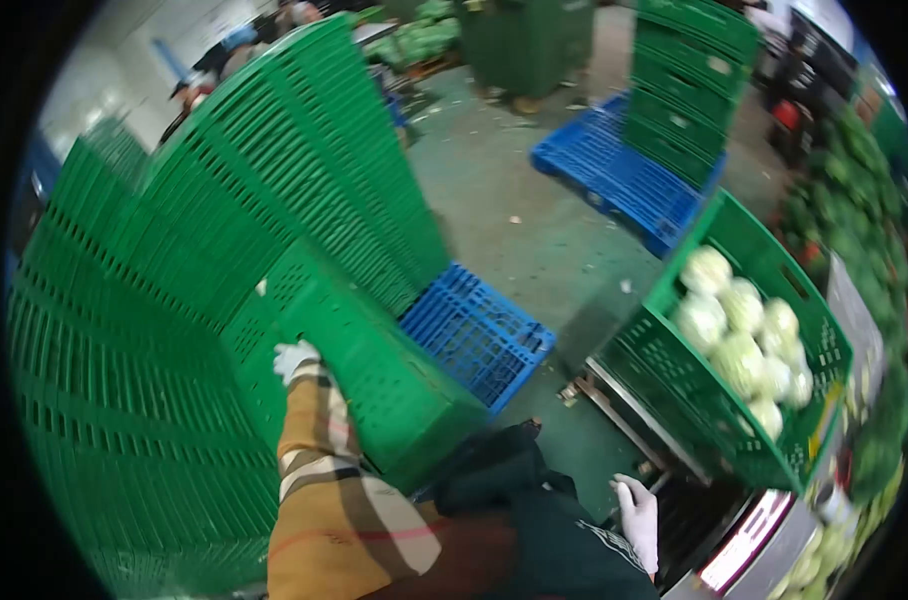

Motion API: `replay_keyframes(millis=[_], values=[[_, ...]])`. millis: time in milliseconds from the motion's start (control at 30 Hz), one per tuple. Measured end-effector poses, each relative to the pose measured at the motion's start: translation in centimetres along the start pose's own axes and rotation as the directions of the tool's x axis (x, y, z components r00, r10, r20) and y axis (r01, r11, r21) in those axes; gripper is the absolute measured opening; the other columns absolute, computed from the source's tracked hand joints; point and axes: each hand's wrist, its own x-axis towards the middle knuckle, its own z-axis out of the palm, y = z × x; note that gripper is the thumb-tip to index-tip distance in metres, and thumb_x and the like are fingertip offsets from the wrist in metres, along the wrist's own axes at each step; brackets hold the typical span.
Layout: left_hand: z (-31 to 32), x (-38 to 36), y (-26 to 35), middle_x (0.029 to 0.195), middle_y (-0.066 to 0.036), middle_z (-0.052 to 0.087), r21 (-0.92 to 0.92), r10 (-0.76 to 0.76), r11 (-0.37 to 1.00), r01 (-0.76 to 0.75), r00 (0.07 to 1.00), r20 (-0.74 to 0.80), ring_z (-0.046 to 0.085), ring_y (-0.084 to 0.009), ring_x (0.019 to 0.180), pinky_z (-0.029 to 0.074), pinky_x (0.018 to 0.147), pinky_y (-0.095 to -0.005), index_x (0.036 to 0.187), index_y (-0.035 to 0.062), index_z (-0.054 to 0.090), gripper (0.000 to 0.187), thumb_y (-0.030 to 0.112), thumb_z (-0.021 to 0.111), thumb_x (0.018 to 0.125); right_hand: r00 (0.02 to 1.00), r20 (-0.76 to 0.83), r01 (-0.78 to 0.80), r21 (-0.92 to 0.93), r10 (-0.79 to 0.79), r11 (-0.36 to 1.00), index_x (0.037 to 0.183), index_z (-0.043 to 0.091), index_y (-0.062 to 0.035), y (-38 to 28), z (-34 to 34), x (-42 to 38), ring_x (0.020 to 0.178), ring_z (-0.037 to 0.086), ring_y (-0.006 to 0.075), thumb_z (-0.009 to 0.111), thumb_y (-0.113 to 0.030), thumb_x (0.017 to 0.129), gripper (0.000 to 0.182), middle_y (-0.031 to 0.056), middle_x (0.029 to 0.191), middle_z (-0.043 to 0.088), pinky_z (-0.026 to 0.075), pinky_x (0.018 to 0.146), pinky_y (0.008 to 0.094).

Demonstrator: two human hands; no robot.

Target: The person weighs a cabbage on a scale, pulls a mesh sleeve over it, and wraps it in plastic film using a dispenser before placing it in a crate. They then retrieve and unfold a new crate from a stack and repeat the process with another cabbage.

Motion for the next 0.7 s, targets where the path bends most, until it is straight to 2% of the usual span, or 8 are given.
replay_keyframes(millis=[33,133,200,267,333,467,567,700], values=[[-2.1,-2.4,1.5,0.122,-0.023,0.057,-0.023,-0.110,0.994,0.109,0.990,-0.082,0.058,-0.0356,0.111,0.053,0.088,-0.0466,0.137,-0.0029,0.039,0.074,0.043,0.063,0.085,1.000,0.025,0.008,0.001,-0.008,1.000,0.112,0.066,0.0047,-1.5,0.2,1.3,0.097,0.067,0.0189,0.059,-0.014,0.096,0.026,0.0153,0.103,0.072,0.049,0.090,0.0288],[0.1,-0.5,0.8,0.120,-0.020,0.056,0.011,-0.082,0.996,0.084,0.989,-0.124,0.062,-0.0322,0.104,0.055,0.083,-0.0417,0.137,0.0014,0.040,0.074,0.036,0.072,0.080,0.996,0.083,0.034,-0.034,-0.031,0.999,0.115,0.064,0.0062,-3.2,0.5,5.7,0.097,0.066,0.0170,0.058,-0.012,0.097,0.027,0.0146,0.102,0.072,0.048,0.089,0.0267],[0.8,1.4,-0.2,0.121,-0.022,0.055,-0.085,-0.088,0.993,0.087,0.996,-0.009,0.061,-0.0357,0.106,0.055,0.085,-0.0441,0.137,-0.0006,0.039,0.079,0.031,0.077,0.075,0.994,0.104,-0.024,0.035,0.021,0.999,0.115,0.064,0.0055,-4.2,1.3,7.8,0.096,0.065,0.0139,0.059,-0.011,0.096,0.026,0.0122,0.101,0.071,0.048,0.087,0.0245],[1.7,4.2,-1.8,0.130,-0.029,0.049,-0.199,-0.040,0.978,0.059,0.994,0.101,0.051,-0.0409,0.121,0.047,0.101,-0.0443,0.137,-0.0053,0.035,0.092,0.031,0.082,0.067,0.992,0.124,-0.011,0.059,0.004,0.998,0.114,0.065,0.0051,-5.0,1.8,9.9,0.094,0.064,0.0116,0.060,-0.010,0.096,0.025,0.0103,0.099,0.071,0.048,0.084,0.0231],[-3.8,2.2,-0.9,0.136,-0.032,0.045,-0.315,-0.095,0.940,0.134,0.986,0.137,0.046,-0.0425,0.127,0.042,0.107,-0.0424,0.141,-0.0087,0.031,0.102,0.034,0.082,0.064,0.982,0.190,0.005,0.056,-0.015,0.998,0.113,0.065,0.0054,-5.3,2.1,11.8,0.092,0.064,0.0122,0.062,-0.011,0.095,0.025,0.0101,0.099,0.071,0.049,0.083,0.0241],[-7.4,2.1,-2.6,0.141,-0.034,0.039,-0.417,0.011,0.908,-0.039,0.997,-0.071,0.042,-0.0442,0.130,0.037,0.111,-0.0434,0.146,-0.0094,0.025,0.112,0.038,0.081,0.061,0.970,0.208,0.118,0.062,-0.129,0.991,0.110,0.068,0.0037,-4.8,3.1,15.2,0.088,0.064,0.0130,0.065,-0.012,0.092,0.024,0.0117,0.096,0.070,0.050,0.080,0.0260],[-14.0,-2.2,-0.7,0.136,-0.028,0.046,-0.513,0.078,0.838,-0.188,0.970,-0.229,0.048,-0.0400,0.124,0.039,0.108,-0.0421,0.144,-0.0040,0.031,0.103,0.031,0.081,0.061,0.951,0.244,0.192,0.018,-0.191,0.981,0.109,0.069,-0.0001,-8.9,3.1,15.9,0.087,0.065,0.0171,0.067,-0.014,0.091,0.023,0.0136,0.095,0.069,0.051,0.079,0.0283],[-19.7,-7.5,2.9,0.137,-0.018,0.045,-0.569,0.324,0.545,-0.615,0.781,-0.534,0.044,-0.0292,0.126,0.034,0.109,-0.0385,0.143,-0.0018,0.034,0.087,0.010,0.075,0.067,0.859,0.274,0.454,-0.015,-0.433,0.891,0.109,0.070,-0.0053,-11.6,2.6,16.7,0.089,0.067,0.0268,0.067,-0.019,0.089,0.025,0.0155,0.097,0.069,0.052,0.082,0.0341]])
